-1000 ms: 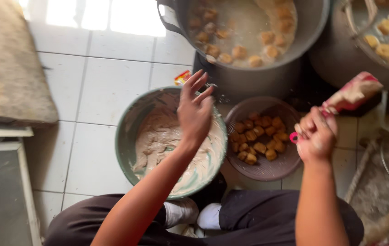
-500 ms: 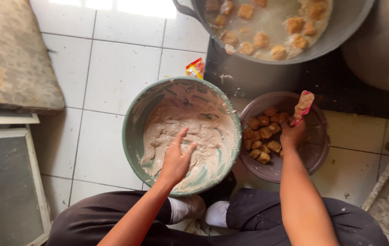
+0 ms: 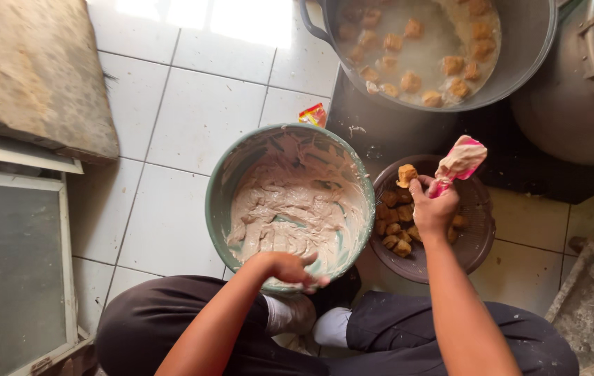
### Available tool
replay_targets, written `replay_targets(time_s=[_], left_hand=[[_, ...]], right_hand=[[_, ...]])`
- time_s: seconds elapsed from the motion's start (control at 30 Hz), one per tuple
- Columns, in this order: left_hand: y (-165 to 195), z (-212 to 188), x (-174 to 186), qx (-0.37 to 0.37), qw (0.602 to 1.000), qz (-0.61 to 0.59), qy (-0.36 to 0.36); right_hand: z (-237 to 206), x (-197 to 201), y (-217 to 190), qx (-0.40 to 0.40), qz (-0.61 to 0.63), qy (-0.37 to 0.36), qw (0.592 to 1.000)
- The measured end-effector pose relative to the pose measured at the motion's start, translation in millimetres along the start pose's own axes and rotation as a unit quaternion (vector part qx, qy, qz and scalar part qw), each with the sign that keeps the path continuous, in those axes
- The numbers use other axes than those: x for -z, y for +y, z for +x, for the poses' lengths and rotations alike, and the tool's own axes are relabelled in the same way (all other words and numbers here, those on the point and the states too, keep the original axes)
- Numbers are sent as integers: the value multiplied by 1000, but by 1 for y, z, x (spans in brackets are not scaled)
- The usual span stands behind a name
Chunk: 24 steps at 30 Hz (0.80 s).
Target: The person sits on the floor coating fried tofu cubes with batter. They hold a tofu piece in one hand, spread batter over it with a pink spatula, place the coated piece into a wok of hot oil, and occasionally stir the frying pieces with the spatula.
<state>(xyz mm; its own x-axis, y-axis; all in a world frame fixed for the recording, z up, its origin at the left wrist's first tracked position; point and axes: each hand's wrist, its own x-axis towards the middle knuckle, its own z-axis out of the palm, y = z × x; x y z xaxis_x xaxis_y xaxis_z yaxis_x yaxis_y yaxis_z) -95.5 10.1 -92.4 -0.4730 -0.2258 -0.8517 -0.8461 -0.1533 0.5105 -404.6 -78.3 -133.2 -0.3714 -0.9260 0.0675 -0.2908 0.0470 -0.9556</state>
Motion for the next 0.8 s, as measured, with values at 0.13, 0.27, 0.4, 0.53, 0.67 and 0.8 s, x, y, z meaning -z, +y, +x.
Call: replay_targets(time_s=[0.13,0.27,0.4,0.53,0.67,0.8], left_hand=[[18,-32,11,-200,925,-197,258],[38,-59,-4,-381,733,-9,564],[46,-78,-11,-373,736,37,563],[37,-95,-8,-328,716,-13,617],[14,-112,2,-399,630,-243,620],[-5,-129,15,-387,547,-578,465]], right_hand=[[-38,-1,-67,-114,103,-78,985],[-76,2,-110,-235,241,-244,909],[-102,-5,-118,-259,294,-314,865],[-99,-20,-89,-323,223,-303,869],[-97,-63,-28,-268,7,-365,892],[-94,-106,20,-362,-41,-409,836]])
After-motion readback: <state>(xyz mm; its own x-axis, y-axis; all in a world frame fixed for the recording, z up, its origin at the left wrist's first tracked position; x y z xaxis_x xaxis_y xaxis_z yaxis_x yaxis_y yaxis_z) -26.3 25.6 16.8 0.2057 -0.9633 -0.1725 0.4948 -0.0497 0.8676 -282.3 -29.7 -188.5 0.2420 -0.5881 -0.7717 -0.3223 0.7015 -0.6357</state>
